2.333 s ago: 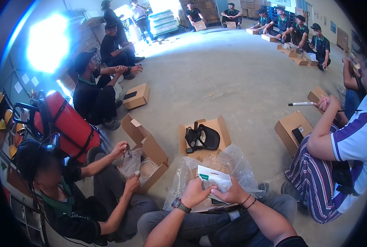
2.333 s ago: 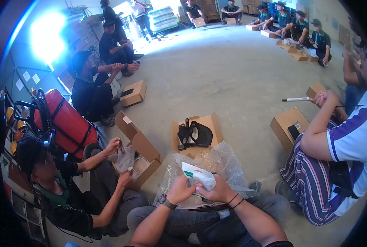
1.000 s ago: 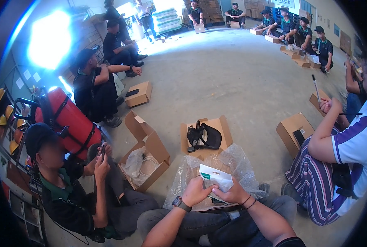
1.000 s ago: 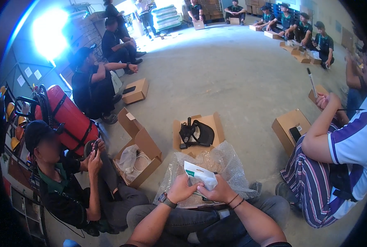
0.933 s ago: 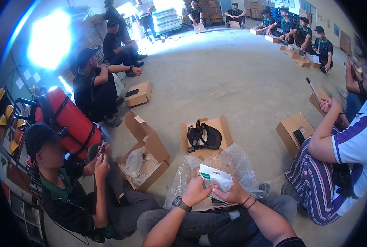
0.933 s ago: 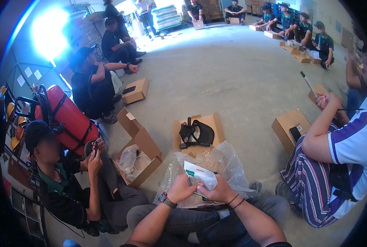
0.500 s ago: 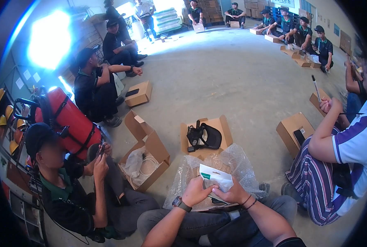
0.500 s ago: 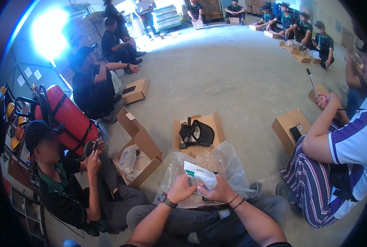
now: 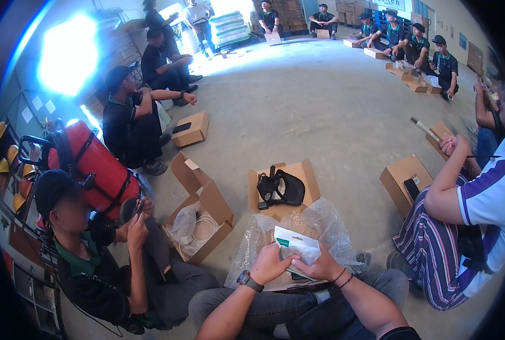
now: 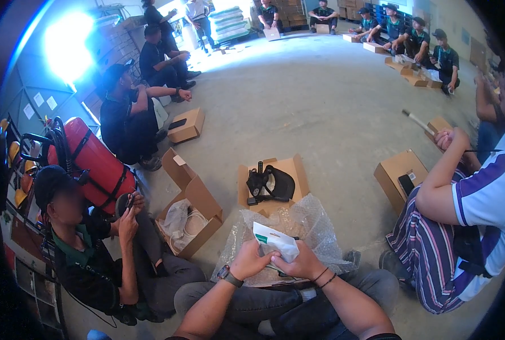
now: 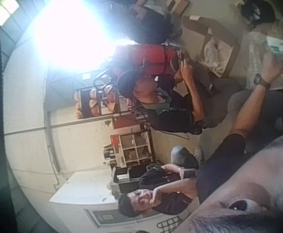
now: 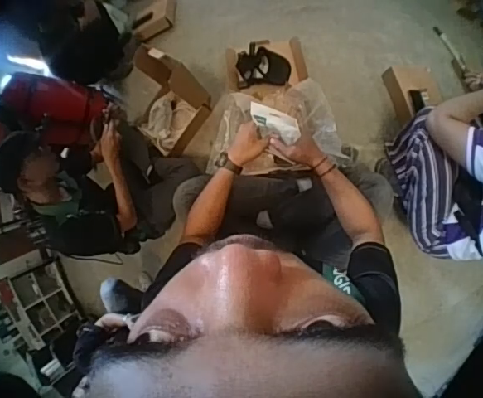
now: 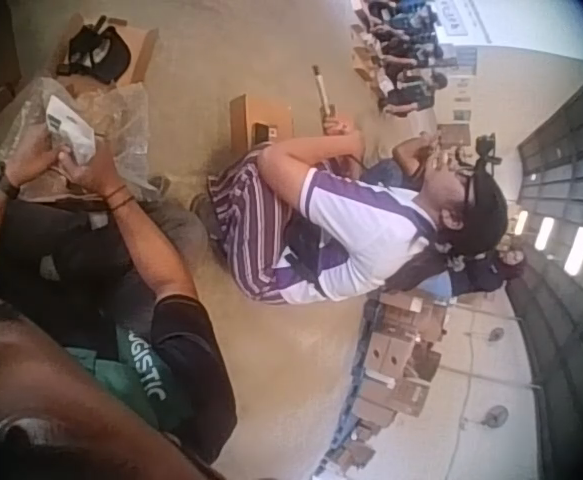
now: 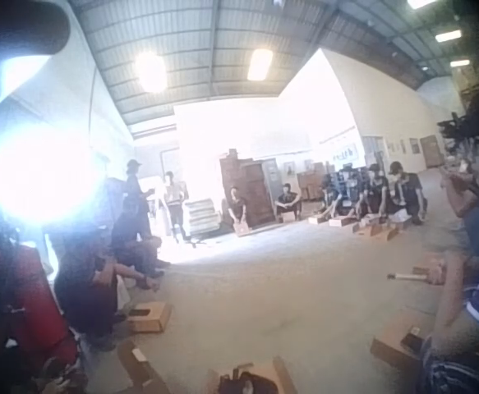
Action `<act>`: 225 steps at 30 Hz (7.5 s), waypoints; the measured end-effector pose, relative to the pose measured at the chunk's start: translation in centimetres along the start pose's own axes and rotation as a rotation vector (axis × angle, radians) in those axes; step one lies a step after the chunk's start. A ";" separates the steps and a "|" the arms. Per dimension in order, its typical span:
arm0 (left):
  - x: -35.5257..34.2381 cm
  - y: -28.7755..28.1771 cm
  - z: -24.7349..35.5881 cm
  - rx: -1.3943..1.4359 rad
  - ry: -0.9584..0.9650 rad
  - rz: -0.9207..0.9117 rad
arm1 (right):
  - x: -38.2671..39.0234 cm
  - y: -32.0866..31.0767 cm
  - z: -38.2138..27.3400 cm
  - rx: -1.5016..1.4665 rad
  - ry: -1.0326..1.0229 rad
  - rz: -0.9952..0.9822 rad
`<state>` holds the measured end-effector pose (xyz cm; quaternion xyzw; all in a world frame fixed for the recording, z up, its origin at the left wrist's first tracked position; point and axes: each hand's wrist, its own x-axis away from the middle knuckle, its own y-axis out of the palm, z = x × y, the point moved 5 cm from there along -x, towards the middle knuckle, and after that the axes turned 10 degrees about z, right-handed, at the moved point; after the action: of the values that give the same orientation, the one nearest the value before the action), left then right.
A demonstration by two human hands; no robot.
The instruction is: The recorder is unboxing and inspecting a white USB cable and other small electronic components as part of a group training session.
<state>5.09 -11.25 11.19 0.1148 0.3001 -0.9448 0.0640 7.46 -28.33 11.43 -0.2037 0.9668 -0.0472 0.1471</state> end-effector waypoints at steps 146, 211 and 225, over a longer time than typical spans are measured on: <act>-0.3 -0.5 1.2 -0.073 -0.084 -0.066 | -0.1 0.0 0.1 -0.029 0.059 0.011; -0.2 -0.4 0.5 -0.039 0.002 -0.019 | -0.3 0.2 0.2 0.008 -0.007 0.027; 0.6 -0.2 0.5 0.165 -0.063 0.013 | -0.8 -0.7 -1.2 0.025 -0.189 0.056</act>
<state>4.41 -11.43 11.52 0.0921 0.2184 -0.9690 0.0701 8.02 -28.59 12.92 -0.1781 0.9533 -0.0358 0.2413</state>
